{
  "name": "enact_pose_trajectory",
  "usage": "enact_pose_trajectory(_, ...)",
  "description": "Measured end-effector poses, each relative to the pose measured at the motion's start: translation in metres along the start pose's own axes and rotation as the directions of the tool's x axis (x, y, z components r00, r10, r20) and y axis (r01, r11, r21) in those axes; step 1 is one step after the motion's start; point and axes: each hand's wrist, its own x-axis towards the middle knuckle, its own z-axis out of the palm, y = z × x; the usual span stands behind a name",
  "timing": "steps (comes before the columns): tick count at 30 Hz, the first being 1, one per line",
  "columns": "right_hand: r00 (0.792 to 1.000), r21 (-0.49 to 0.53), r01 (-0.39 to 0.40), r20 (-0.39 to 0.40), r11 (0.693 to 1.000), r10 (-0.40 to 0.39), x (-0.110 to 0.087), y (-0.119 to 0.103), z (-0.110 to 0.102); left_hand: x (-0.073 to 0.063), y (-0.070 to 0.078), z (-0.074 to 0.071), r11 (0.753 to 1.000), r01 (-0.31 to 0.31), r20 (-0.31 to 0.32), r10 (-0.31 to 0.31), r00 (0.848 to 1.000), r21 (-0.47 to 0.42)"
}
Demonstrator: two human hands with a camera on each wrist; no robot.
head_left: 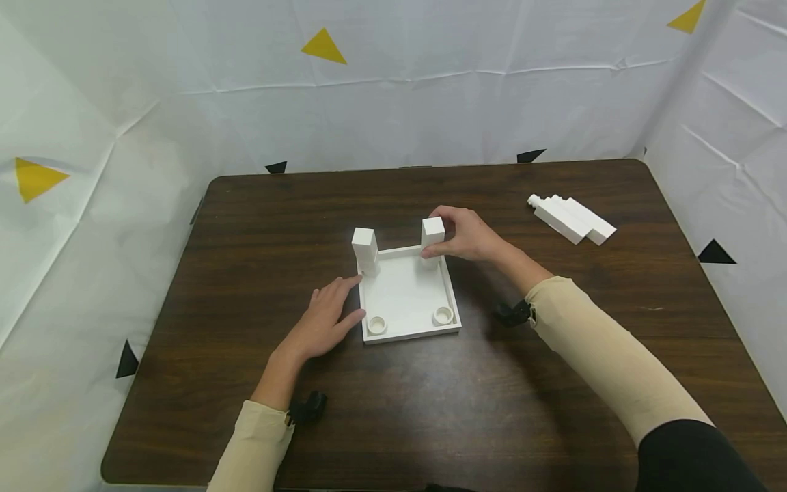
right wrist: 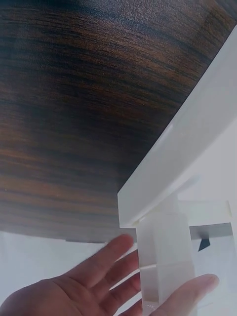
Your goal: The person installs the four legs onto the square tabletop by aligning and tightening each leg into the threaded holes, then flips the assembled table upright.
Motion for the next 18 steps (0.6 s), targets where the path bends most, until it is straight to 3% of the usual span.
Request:
enact_pose_trajectory(8,0.998,-0.021,0.023,0.066,1.0,-0.021,-0.0007,0.0019,-0.0015,-0.0002,-0.0008,0.0007,1.0,-0.002,-0.002,0.002,1.0,-0.012)
enact_pose_trajectory(18,0.98,0.219,0.071,0.166,0.973,-0.109,0.0008,0.0021,-0.0071,0.0018,-0.0002,-0.0004,1.0,-0.017,0.0,0.017,1.0,-0.007)
